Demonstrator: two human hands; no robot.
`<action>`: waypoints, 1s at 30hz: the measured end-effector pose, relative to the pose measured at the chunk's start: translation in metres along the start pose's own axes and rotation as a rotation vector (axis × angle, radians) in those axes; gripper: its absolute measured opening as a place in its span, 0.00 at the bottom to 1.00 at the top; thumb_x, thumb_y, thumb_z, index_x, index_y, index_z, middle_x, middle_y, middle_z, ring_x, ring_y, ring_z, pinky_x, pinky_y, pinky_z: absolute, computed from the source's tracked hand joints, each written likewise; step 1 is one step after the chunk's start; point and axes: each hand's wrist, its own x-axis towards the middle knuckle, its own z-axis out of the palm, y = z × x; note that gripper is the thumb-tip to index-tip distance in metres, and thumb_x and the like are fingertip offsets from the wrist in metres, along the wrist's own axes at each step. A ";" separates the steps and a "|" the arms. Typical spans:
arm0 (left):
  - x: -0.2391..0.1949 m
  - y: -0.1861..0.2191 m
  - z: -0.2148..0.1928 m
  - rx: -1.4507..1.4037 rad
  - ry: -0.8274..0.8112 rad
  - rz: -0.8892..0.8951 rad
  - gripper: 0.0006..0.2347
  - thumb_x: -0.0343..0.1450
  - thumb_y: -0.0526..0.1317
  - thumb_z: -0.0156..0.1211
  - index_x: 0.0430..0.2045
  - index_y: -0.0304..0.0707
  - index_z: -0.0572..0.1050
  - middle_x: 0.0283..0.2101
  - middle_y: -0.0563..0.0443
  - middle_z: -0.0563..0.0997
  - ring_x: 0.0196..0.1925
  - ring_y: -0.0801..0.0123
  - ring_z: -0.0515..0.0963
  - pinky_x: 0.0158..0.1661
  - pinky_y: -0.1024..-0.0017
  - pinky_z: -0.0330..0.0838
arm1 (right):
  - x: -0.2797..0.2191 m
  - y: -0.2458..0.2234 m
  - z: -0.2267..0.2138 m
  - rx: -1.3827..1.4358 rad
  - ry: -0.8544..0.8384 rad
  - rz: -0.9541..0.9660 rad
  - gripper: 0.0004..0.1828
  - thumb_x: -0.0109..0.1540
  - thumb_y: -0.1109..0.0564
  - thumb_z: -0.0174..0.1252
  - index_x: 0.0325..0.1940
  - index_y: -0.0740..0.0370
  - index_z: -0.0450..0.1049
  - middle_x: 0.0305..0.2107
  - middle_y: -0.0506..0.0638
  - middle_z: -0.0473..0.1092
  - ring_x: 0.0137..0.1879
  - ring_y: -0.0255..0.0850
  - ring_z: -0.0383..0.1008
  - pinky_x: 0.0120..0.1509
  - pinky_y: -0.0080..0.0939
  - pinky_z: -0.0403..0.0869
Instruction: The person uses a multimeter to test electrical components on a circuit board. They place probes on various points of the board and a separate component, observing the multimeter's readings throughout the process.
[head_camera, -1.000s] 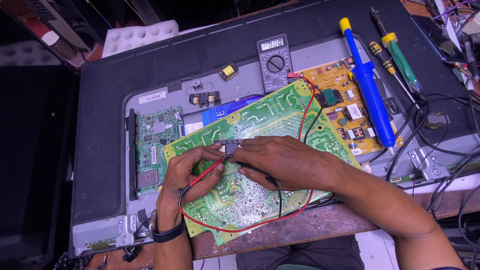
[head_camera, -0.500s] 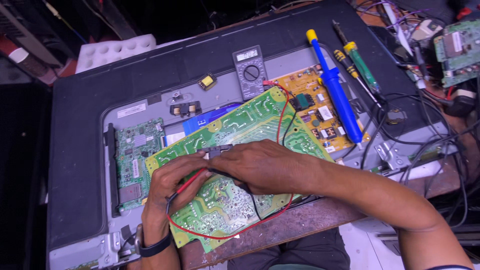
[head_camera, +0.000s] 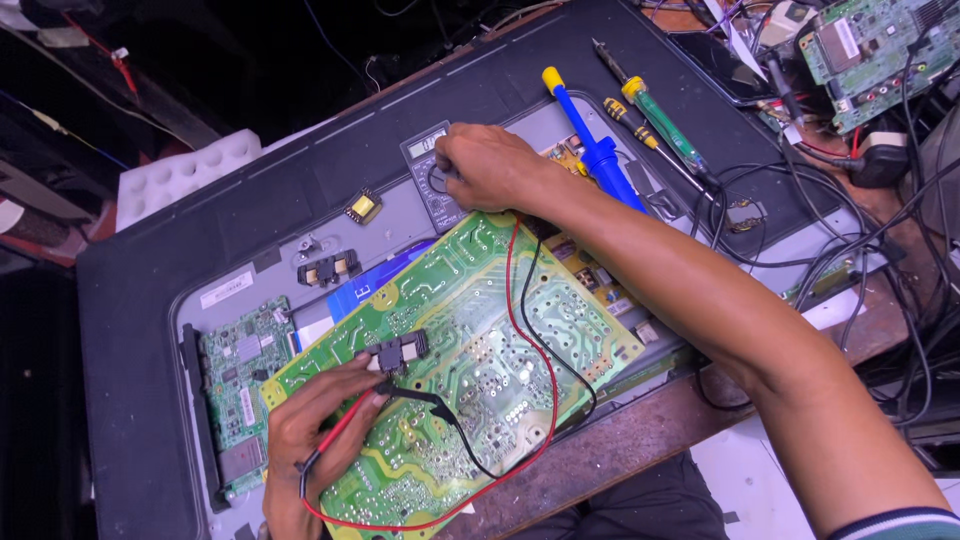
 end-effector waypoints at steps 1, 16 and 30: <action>0.003 0.004 -0.001 0.003 -0.002 -0.002 0.09 0.67 0.36 0.68 0.38 0.33 0.83 0.41 0.41 0.88 0.49 0.56 0.89 0.52 0.68 0.86 | 0.004 0.002 0.002 0.004 0.000 -0.001 0.14 0.60 0.56 0.55 0.49 0.59 0.75 0.48 0.59 0.72 0.54 0.59 0.73 0.54 0.60 0.72; 0.007 0.010 -0.002 -0.012 0.006 -0.046 0.06 0.68 0.35 0.66 0.35 0.33 0.83 0.40 0.45 0.87 0.51 0.56 0.88 0.55 0.66 0.84 | 0.008 0.012 -0.001 -0.051 -0.086 -0.198 0.13 0.59 0.59 0.56 0.48 0.54 0.73 0.40 0.57 0.71 0.47 0.56 0.72 0.43 0.59 0.71; 0.009 0.014 -0.001 -0.027 0.024 -0.046 0.07 0.68 0.34 0.67 0.36 0.31 0.83 0.39 0.42 0.87 0.49 0.56 0.88 0.54 0.66 0.84 | 0.014 0.012 0.007 -0.063 -0.095 -0.233 0.17 0.66 0.64 0.47 0.44 0.47 0.80 0.41 0.54 0.64 0.44 0.54 0.74 0.41 0.57 0.76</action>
